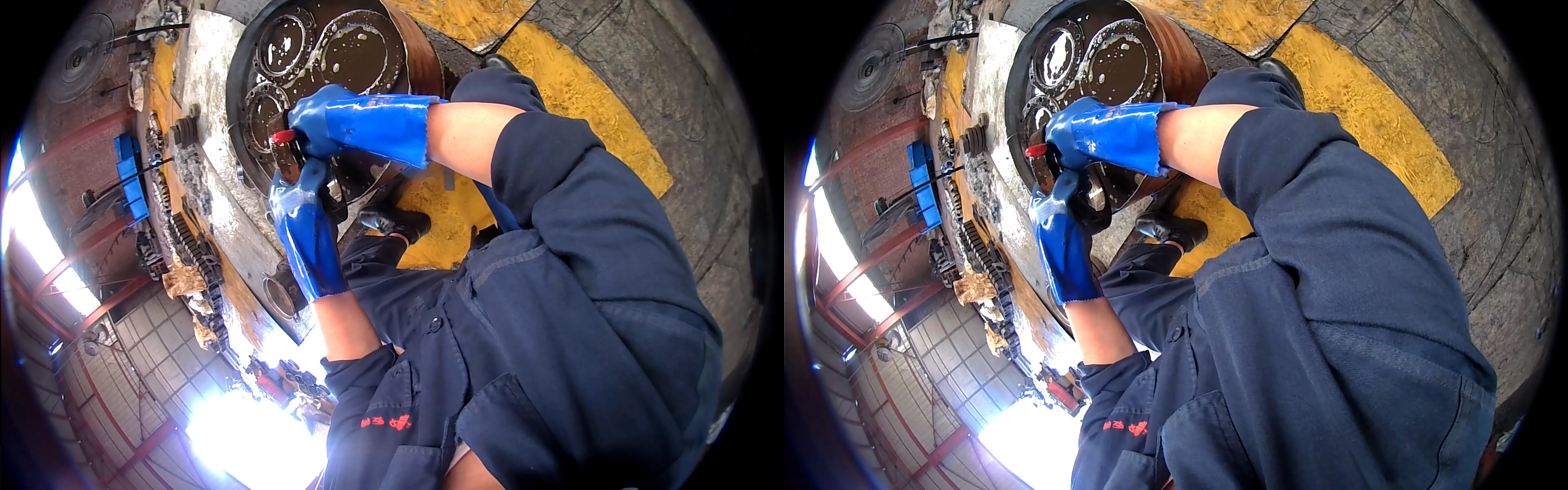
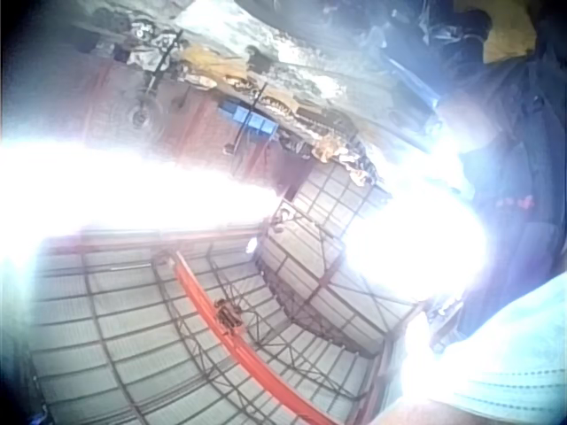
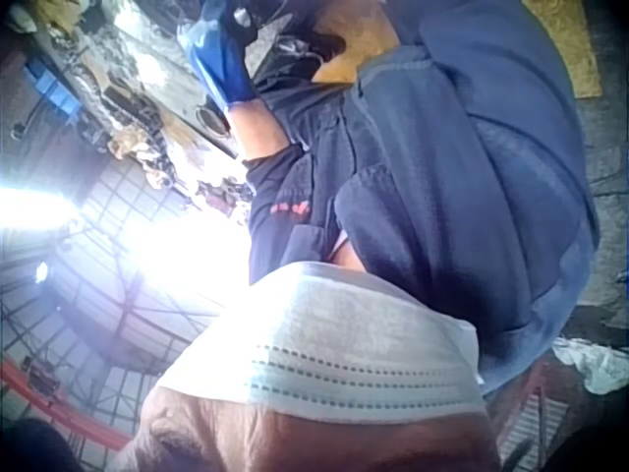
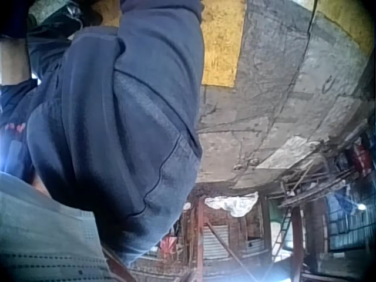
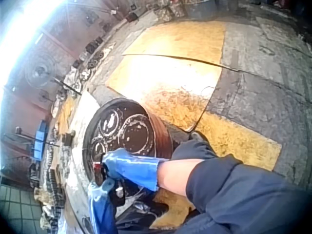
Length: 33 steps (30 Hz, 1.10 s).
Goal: The person cleans mechanical rings and components using a brush inside a basin of dark fluid, then removes them and places them onto the workshop floor.
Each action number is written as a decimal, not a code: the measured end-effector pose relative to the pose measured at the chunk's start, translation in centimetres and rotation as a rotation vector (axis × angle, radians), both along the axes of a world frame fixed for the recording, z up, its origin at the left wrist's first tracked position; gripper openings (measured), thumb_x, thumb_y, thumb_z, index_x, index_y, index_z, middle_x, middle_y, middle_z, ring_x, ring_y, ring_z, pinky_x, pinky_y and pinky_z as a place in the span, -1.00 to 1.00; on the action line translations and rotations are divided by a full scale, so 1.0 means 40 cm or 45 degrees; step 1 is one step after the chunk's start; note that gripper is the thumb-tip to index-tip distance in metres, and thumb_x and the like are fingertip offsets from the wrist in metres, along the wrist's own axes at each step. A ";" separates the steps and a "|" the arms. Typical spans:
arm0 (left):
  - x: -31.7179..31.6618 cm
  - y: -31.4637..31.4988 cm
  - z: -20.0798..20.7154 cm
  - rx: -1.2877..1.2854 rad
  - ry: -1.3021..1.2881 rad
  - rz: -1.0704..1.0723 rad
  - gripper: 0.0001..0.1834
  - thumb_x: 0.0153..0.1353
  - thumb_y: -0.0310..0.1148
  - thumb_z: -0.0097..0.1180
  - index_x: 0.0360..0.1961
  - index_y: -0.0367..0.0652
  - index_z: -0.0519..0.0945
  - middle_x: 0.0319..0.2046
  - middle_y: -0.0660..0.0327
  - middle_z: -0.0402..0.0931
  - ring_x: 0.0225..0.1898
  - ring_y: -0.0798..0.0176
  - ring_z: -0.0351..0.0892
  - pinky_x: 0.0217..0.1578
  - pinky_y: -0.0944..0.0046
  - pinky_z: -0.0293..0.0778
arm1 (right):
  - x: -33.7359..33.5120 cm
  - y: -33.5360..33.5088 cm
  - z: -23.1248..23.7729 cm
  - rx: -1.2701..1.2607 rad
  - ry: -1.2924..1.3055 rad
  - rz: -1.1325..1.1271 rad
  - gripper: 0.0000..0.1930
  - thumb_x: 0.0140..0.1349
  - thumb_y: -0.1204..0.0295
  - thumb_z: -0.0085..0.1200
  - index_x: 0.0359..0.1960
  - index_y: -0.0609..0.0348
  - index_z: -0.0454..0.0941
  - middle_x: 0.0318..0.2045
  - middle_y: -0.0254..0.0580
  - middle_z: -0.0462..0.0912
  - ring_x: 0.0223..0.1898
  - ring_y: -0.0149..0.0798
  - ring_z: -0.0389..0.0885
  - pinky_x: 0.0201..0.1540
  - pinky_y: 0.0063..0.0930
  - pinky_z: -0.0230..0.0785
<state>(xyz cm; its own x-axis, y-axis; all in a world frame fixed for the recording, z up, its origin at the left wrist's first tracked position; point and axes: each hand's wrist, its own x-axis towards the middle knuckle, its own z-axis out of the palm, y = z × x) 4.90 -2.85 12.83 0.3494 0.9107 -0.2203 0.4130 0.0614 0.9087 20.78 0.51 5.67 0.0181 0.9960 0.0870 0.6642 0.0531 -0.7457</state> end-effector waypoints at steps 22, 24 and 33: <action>-0.018 0.030 -0.011 -0.081 0.024 0.062 -0.67 0.26 -0.43 0.32 0.03 -0.26 0.64 -0.25 0.23 0.69 -0.30 0.33 0.63 -0.23 0.35 0.49 | -0.009 0.002 -0.013 0.064 0.000 -0.043 -0.74 0.06 0.25 0.23 -0.24 -0.04 0.82 -0.23 -0.20 0.83 -0.13 -0.04 0.82 -0.09 -0.20 0.67; -0.017 0.028 -0.010 -0.082 0.028 0.069 -0.67 0.25 -0.43 0.32 0.03 -0.27 0.63 -0.25 0.23 0.69 -0.30 0.33 0.63 -0.23 0.34 0.49 | -0.008 0.005 -0.007 0.033 0.000 -0.046 -0.75 0.06 0.25 0.23 -0.24 -0.04 0.83 -0.23 -0.21 0.83 -0.14 -0.05 0.82 -0.09 -0.20 0.67; -0.020 0.030 -0.015 -0.080 0.008 0.031 -0.65 0.26 -0.39 0.32 0.04 -0.27 0.63 -0.25 0.23 0.69 -0.31 0.33 0.62 -0.24 0.34 0.47 | -0.008 0.005 -0.013 0.028 0.032 -0.034 -0.75 0.04 0.24 0.24 -0.27 -0.05 0.83 -0.25 -0.22 0.82 -0.16 -0.09 0.82 -0.13 -0.23 0.67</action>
<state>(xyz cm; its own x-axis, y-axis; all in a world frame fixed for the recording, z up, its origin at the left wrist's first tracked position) 4.11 -1.64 12.24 0.3257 0.9033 -0.2792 0.4164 0.1281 0.9001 20.48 0.72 5.14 0.0471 0.9930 0.1085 0.6466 0.0524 -0.7610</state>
